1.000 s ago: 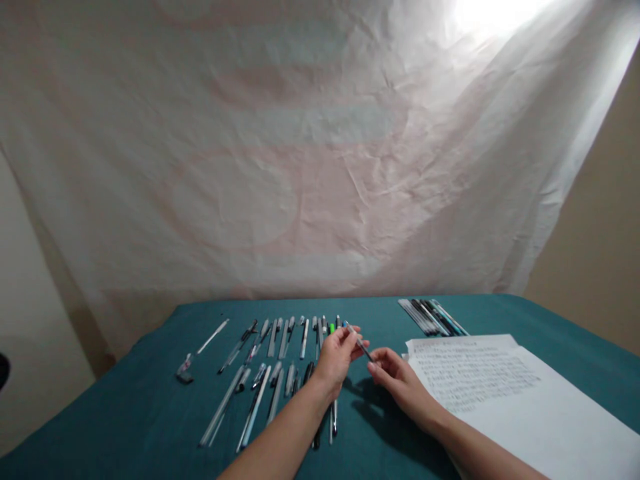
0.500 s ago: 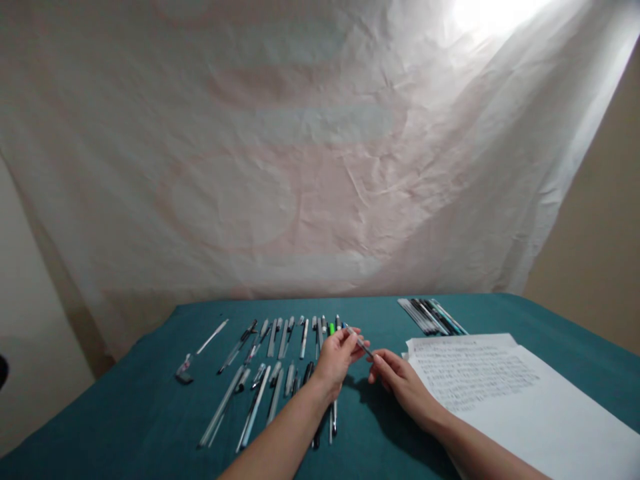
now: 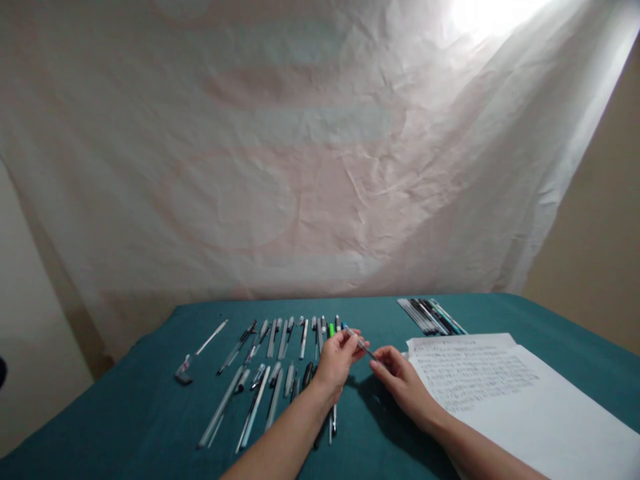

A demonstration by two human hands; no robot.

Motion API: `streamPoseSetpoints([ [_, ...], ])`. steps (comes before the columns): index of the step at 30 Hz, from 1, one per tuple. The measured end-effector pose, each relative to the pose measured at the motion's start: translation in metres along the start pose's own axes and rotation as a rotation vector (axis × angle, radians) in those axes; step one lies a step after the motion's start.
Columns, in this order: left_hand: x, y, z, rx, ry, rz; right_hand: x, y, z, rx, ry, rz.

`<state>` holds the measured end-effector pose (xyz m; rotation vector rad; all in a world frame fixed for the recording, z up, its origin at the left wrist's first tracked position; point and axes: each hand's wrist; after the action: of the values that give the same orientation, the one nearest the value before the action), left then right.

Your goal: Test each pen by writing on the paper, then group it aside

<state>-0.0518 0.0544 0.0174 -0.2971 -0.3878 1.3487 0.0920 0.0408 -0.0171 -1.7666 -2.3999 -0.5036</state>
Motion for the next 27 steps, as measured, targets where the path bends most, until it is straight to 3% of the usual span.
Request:
streamPoseSetpoints([
  [9,-0.001,0.001,-0.004,-0.003,-0.002,0.009,-0.001,0.001,-0.009,-0.017,-0.082,-0.105],
  [18,-0.001,0.000,-0.001,-0.008,0.008,0.019,0.000,0.000,0.000,0.004,-0.010,-0.019],
  [27,-0.001,0.000,0.006,0.031,0.030,0.117,0.000,0.000,-0.001,-0.027,-0.013,-0.029],
])
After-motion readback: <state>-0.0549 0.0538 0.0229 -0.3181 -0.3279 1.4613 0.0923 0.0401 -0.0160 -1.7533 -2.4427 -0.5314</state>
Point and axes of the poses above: each hand's wrist, its own x-axis towards the middle knuckle, its own y-axis out of the back of the hand, z = x × y, and after that the axes turned 7 degrees about -z, right-handed
